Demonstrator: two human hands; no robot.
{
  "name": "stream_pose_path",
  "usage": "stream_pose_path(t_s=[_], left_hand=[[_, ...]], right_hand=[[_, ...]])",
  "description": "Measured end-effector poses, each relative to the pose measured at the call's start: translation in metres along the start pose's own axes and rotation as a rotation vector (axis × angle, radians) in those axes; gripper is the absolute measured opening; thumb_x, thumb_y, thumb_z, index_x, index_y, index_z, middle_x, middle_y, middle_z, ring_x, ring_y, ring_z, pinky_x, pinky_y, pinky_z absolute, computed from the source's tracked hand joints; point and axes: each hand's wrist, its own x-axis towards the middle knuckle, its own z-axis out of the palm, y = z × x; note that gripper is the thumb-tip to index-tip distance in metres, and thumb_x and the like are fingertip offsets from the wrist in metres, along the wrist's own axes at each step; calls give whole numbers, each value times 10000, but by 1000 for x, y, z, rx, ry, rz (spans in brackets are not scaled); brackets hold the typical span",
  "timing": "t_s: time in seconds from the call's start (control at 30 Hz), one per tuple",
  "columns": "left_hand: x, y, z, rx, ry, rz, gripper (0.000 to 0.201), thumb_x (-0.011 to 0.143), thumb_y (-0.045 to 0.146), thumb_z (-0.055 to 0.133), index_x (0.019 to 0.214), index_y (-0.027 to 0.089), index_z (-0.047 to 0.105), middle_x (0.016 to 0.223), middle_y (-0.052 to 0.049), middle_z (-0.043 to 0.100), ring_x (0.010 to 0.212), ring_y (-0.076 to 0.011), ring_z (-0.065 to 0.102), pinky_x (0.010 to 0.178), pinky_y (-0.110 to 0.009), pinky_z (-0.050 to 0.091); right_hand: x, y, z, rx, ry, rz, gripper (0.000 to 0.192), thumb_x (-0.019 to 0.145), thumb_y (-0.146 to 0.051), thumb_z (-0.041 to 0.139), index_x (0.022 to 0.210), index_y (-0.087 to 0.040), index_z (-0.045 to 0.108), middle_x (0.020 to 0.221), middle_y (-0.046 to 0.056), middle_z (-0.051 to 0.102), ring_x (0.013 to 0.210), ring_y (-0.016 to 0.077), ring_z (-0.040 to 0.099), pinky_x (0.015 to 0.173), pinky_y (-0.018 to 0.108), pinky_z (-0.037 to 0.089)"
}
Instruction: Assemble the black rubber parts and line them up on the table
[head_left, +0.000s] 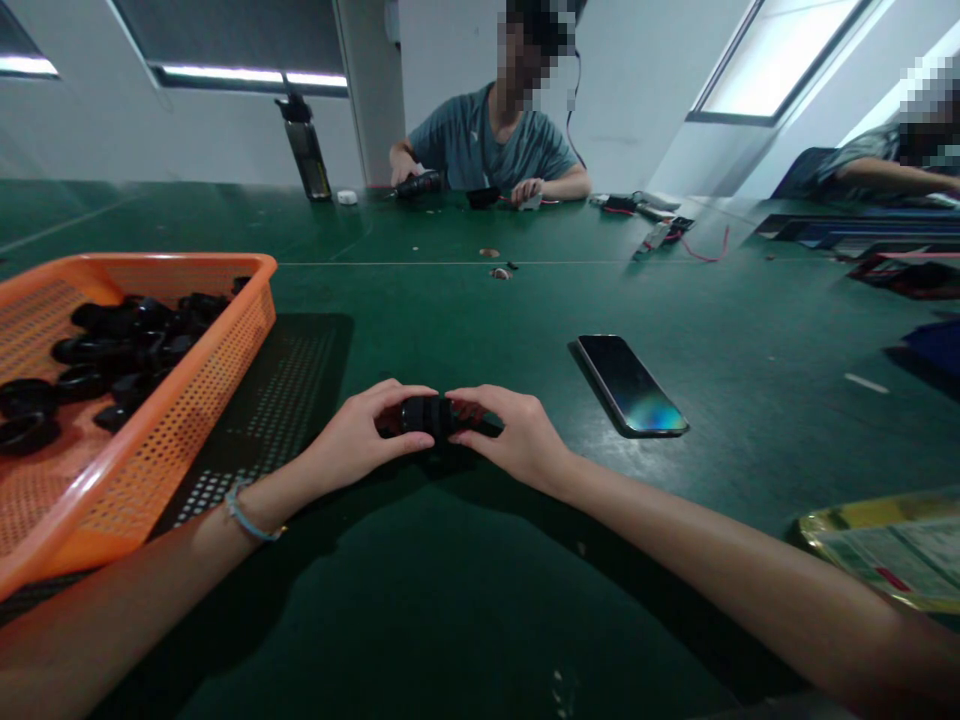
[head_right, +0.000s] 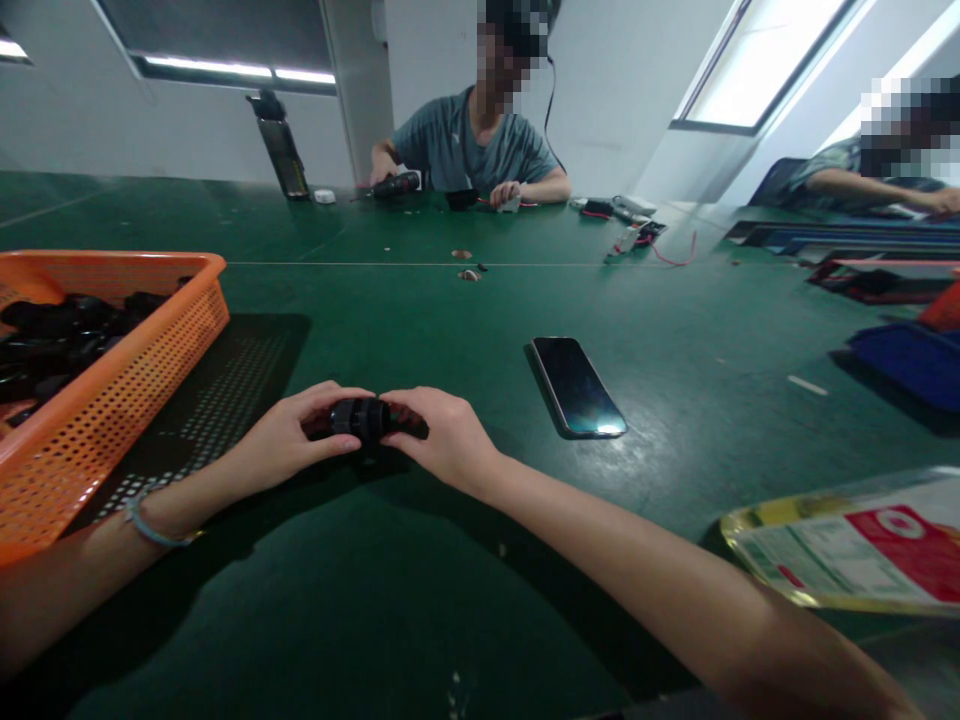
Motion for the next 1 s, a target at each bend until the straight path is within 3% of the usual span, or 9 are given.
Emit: stream_pose_path(t_s=[1.0], left_hand=[[0, 0, 0, 8, 2, 10, 433, 716, 435, 627, 1085, 212, 603, 920, -30, 553, 842, -209, 582, 738, -342, 484]], right_hand=[[1, -1, -1, -10, -54, 41, 300, 729, -162, 690, 1024, -168, 635, 936, 44, 711, 835, 159, 661, 761, 307, 524]])
